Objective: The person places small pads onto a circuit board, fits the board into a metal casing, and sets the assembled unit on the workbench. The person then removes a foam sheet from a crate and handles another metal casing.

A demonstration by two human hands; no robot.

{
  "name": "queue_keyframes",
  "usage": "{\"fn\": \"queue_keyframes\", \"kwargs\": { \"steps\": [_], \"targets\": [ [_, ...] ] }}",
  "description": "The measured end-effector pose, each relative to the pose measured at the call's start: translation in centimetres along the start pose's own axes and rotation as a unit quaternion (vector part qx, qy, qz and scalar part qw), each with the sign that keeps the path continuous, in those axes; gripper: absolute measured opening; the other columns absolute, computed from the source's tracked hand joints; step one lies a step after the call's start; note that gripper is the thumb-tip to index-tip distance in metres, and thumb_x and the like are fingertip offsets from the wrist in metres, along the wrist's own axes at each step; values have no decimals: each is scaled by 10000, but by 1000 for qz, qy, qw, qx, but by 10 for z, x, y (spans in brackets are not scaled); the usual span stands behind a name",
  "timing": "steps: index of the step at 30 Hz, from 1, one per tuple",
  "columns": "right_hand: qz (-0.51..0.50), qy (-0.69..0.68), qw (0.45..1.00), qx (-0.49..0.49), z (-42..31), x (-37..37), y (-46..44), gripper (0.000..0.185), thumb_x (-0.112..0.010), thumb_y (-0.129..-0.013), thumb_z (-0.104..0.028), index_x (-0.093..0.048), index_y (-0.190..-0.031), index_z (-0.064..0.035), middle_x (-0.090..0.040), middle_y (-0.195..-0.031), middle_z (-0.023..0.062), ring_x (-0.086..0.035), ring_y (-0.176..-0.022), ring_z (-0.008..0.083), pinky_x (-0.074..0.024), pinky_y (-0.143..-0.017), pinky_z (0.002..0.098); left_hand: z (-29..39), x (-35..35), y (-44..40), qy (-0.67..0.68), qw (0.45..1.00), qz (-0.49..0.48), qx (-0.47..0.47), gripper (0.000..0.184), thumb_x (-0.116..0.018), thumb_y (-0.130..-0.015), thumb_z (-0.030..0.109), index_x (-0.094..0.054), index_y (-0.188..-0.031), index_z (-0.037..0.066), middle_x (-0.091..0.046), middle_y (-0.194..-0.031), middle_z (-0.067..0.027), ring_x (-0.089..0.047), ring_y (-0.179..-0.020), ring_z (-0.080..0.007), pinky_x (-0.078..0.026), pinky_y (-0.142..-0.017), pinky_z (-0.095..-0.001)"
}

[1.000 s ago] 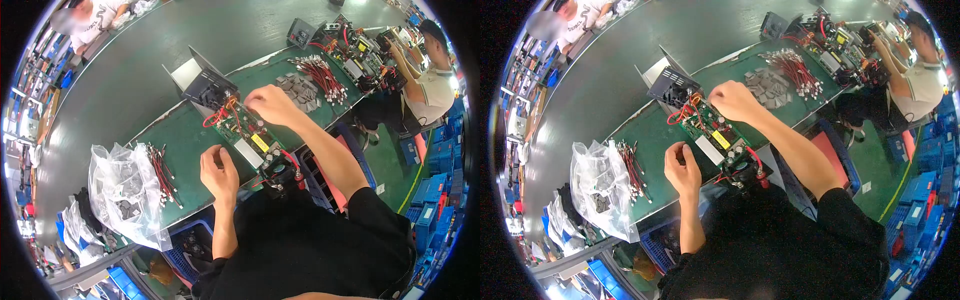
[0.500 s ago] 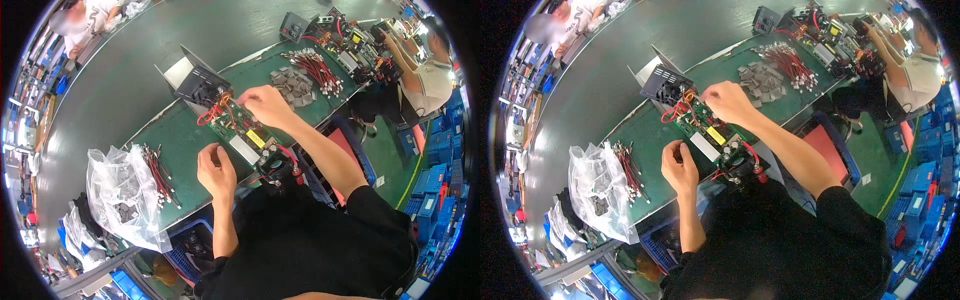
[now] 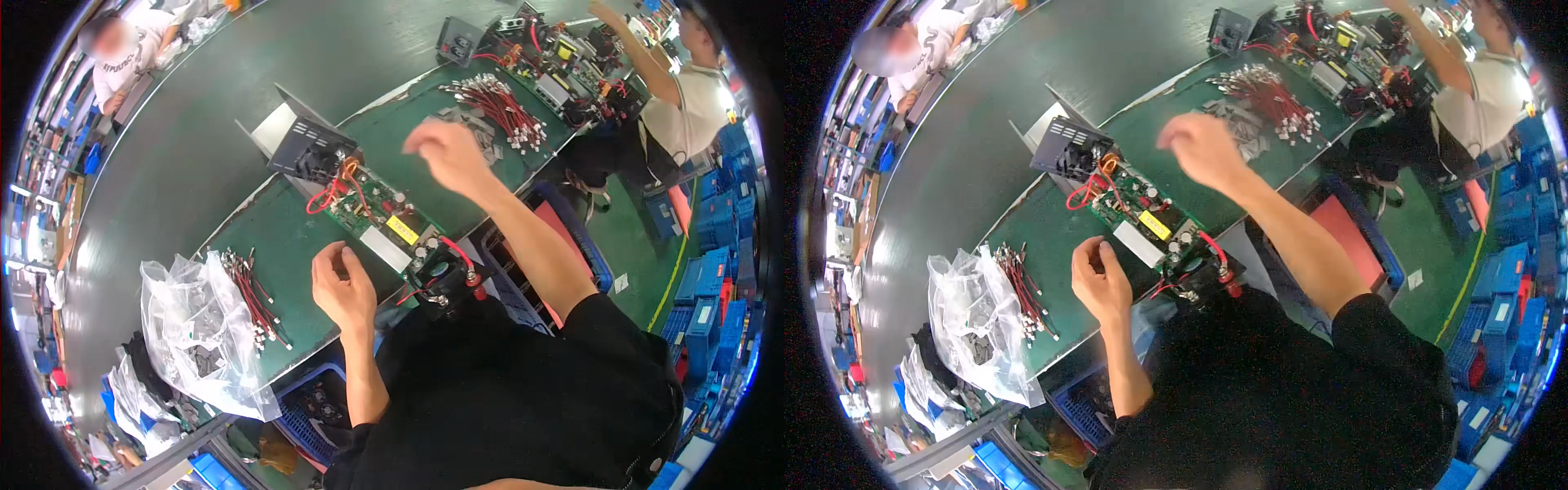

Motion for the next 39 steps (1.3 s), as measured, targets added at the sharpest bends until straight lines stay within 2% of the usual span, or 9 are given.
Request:
{"fn": "queue_keyframes", "kwargs": {
  "steps": [4, 6, 9, 13, 18, 23, 27, 34, 39],
  "targets": [
    [-3, 30, 990, -137, 25, 58, 11, 170, -543, -772, -38, -705, -820, -31, -675, -775, 93, -642, -713, 244, -496, -665, 344, 0, 0, 0, 7, 1000, -3, 6, 158, -608, -919, 119, -657, -990, -13, -657, -842, -114, -601, -683, -178, -493, -654, -314],
    [-76, 148, 984, 64, 3, 54, 21, 161, -603, -776, -142, -710, -851, -48, -691, -859, 121, -663, -796, 318, -524, -712, 411, -3, -2, 1, 1, 1000, -14, 8, 161, -611, -916, 117, -657, -992, -17, -661, -849, -117, -607, -697, -181, -496, -665, -314],
    [-207, 290, 920, 164, 9, 22, 51, 239, -659, -778, -182, -701, -984, -69, -630, -951, 118, -625, -908, 327, -511, -817, 434, 1, -2, 0, -3, 1000, -10, 1, 166, -612, -907, 96, -659, -998, -34, -678, -895, -151, -640, -775, -233, -517, -741, -334],
    [-122, 292, 922, 225, 15, 19, 59, 191, -631, -753, -127, -692, -931, -92, -606, -863, 96, -635, -880, 303, -516, -741, 407, -3, -3, 2, 38, 999, 1, -6, 186, -603, -909, 105, -643, -1009, -46, -659, -880, -130, -618, -778, -227, -504, -732, -351],
    [-204, 159, 965, 44, 34, 22, 38, 115, -637, -751, -85, -609, -854, -43, -599, -865, 107, -615, -853, 313, -487, -734, 422, 12, 5, 3, 46, 999, 25, 1, 217, -597, -919, 135, -634, -1026, -50, -642, -882, -119, -595, -786, -220, -482, -743, -350],
    [-229, 160, 958, 67, 29, 16, 33, 164, -653, -711, -88, -654, -873, -60, -639, -808, 138, -636, -804, 341, -493, -706, 437, 33, 0, 15, 85, 996, 8, -13, 194, -595, -936, 148, -645, -999, -29, -657, -883, -112, -610, -780, -185, -485, -681, -311],
    [-49, 5, 996, 69, -6, 26, 35, 175, -671, -768, -107, -718, -922, -38, -696, -809, 153, -676, -719, 302, -522, -665, 380, 61, 6, 17, 5, 992, 37, -117, 112, -604, -921, 86, -640, -976, -4, -642, -878, -150, -614, -742, -295, -494, -647, -364],
    [-73, -9, 997, -7, -3, -21, 24, 191, -719, -815, -141, -738, -958, -16, -732, -833, 142, -719, -766, 197, -538, -711, 297, 9, 5, 16, -13, 999, 44, -20, 138, -614, -932, 129, -650, -959, -2, -649, -858, -125, -613, -704, -230, -498, -672, -341],
    [-53, 30, 998, -21, -6, -31, 8, 228, -716, -770, -233, -758, -918, -65, -725, -839, 151, -717, -787, 301, -561, -744, 350, 11, 0, 16, -10, 999, 27, -25, 149, -611, -935, 136, -651, -968, -4, -650, -857, -126, -614, -701, -226, -497, -669, -335]
  ]
}}
Point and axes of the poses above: each hand's wrist, its own y-axis away from the middle knuckle, its own x-axis out of the back of the hand, z = x × y, the point moved 9 cm from there along -y, towards the middle knuckle
